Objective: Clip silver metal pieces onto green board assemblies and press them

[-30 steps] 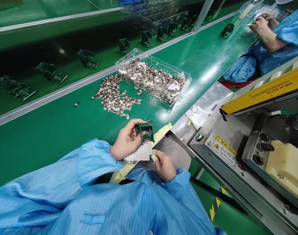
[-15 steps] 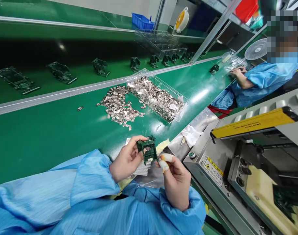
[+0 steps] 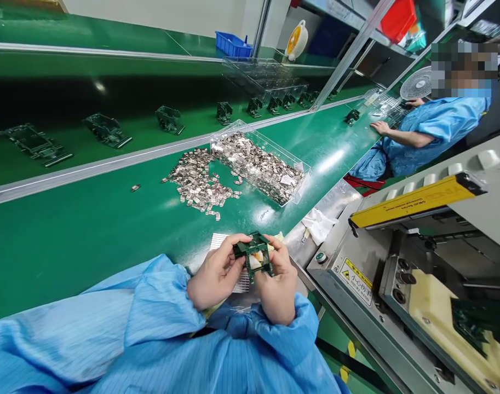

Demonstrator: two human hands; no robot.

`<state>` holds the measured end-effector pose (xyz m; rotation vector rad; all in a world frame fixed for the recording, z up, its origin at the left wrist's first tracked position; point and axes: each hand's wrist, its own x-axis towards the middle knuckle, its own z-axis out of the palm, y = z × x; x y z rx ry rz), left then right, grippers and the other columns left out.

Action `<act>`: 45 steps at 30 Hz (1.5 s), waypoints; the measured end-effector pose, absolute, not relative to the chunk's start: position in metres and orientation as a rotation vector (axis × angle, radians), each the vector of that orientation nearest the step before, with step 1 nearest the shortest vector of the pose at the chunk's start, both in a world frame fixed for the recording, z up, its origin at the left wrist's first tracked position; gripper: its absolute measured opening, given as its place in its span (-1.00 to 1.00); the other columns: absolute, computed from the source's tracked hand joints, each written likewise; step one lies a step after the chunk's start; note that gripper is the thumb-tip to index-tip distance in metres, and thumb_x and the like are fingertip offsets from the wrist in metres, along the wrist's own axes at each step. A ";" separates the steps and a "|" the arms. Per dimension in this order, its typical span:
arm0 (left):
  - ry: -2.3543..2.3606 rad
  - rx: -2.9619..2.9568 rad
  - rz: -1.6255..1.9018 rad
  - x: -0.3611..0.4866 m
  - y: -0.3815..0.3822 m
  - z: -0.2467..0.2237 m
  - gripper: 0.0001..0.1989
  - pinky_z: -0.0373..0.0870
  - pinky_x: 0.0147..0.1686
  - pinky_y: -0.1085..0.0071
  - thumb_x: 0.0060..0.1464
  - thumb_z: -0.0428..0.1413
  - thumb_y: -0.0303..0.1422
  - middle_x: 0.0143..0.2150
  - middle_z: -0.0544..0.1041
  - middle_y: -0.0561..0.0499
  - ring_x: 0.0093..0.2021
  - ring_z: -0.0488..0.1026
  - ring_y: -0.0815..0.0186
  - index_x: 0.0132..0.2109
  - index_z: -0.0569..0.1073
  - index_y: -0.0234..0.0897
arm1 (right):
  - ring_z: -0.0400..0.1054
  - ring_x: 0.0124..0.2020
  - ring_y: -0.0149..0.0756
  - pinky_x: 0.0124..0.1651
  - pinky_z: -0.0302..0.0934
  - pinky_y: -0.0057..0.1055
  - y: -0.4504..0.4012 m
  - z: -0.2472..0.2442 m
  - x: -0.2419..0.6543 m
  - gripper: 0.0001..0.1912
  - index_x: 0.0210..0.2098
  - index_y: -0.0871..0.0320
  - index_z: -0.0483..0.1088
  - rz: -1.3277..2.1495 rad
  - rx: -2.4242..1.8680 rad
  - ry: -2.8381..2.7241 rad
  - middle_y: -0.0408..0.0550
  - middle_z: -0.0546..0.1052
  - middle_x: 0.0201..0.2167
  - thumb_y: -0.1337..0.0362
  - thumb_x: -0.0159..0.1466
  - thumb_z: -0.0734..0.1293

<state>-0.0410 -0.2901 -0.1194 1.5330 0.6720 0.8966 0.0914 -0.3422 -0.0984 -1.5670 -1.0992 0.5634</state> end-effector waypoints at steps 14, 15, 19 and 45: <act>0.614 1.474 0.828 -0.041 -0.303 -0.124 -0.69 0.26 -0.53 0.57 0.28 0.02 -0.25 -0.38 0.35 0.08 -0.52 0.24 0.46 0.13 0.29 -0.18 | 0.36 -0.01 -0.17 0.07 0.27 -0.22 -0.353 -0.129 0.071 -0.73 -0.17 0.08 0.46 0.653 -1.195 -0.696 -0.02 0.44 -0.05 0.31 0.12 0.47; 0.621 1.474 0.812 -0.041 -0.303 -0.122 -0.69 0.22 -0.56 0.58 0.28 0.03 -0.23 -0.38 0.35 0.09 -0.53 0.21 0.47 0.12 0.30 -0.18 | 0.37 -0.03 -0.19 0.06 0.29 -0.22 -0.353 -0.130 0.071 -0.64 -0.09 0.06 0.43 0.702 -1.154 -0.660 -0.03 0.46 -0.06 0.30 0.11 0.48; 0.648 1.472 0.789 -0.043 -0.299 -0.105 -0.64 0.37 -0.40 0.52 0.23 0.10 -0.19 -0.20 0.45 -0.03 -0.36 0.38 0.39 0.10 0.30 -0.21 | 0.42 -0.08 -0.18 -0.04 0.36 -0.25 -0.361 -0.120 0.091 -0.62 -0.05 0.03 0.40 0.910 -1.091 -0.733 -0.02 0.51 -0.06 0.23 0.15 0.47; 0.015 1.968 0.415 0.267 -0.343 0.013 -0.14 0.45 0.04 0.18 -0.09 0.33 -0.21 0.05 0.49 -0.26 0.02 0.48 0.08 0.30 0.23 -0.43 | 0.43 -0.08 -0.21 0.03 0.34 -0.21 -0.576 -0.047 0.340 -0.37 0.02 0.08 0.39 -0.276 -1.465 -0.476 -0.06 0.51 -0.07 0.21 -0.04 0.54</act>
